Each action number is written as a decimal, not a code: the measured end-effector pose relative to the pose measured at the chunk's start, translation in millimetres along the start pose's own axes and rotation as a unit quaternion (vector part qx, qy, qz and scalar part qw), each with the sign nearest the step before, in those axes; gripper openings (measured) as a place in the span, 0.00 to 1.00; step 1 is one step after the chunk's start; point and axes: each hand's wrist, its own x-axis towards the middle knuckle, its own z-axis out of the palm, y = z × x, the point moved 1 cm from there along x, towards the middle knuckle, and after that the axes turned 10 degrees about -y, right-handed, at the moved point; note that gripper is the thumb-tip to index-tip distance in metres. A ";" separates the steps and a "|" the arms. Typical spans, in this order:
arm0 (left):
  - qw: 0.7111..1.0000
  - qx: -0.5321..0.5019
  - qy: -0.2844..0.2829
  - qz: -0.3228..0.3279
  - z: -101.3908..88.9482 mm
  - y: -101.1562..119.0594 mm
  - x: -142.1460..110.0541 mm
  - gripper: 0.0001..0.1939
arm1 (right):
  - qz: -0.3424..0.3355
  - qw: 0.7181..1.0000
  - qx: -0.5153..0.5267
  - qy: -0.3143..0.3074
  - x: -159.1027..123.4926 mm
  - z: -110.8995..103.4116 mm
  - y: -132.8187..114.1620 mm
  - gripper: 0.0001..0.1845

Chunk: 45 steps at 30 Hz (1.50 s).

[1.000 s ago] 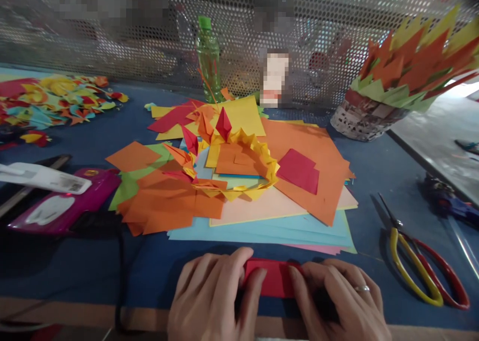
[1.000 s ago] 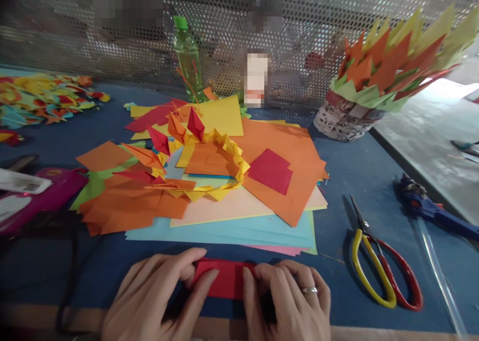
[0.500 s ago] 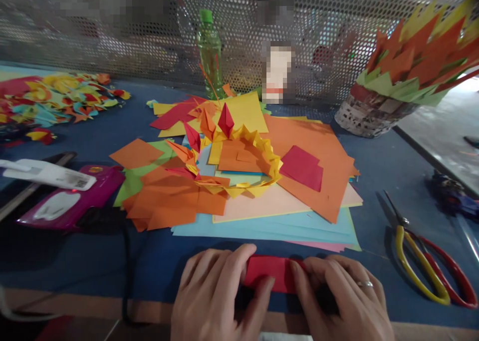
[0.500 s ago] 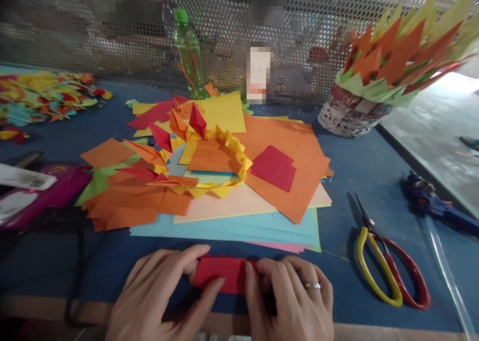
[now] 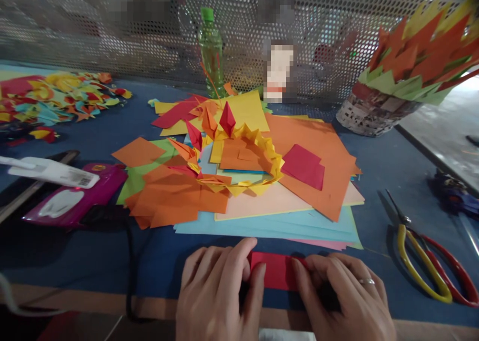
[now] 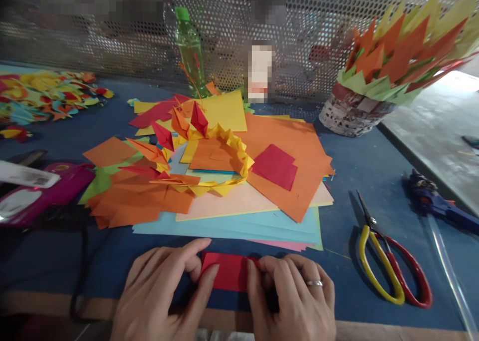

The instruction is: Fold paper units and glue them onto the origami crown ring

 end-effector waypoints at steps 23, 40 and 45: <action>0.976 0.049 -0.064 0.201 14.2 0.6 -18.8 0.22 | 0.006 1.000 0.010 -0.008 -1.0 0.3 0.0 0.09; 0.976 0.067 -0.029 0.204 21.0 -0.3 -26.1 0.20 | 0.086 0.995 0.048 -0.006 -6.5 -0.5 -3.2 0.12; 0.974 0.075 -0.017 0.211 20.6 2.6 -24.5 0.18 | 0.078 0.996 0.033 -0.005 -6.4 0.0 -13.5 0.17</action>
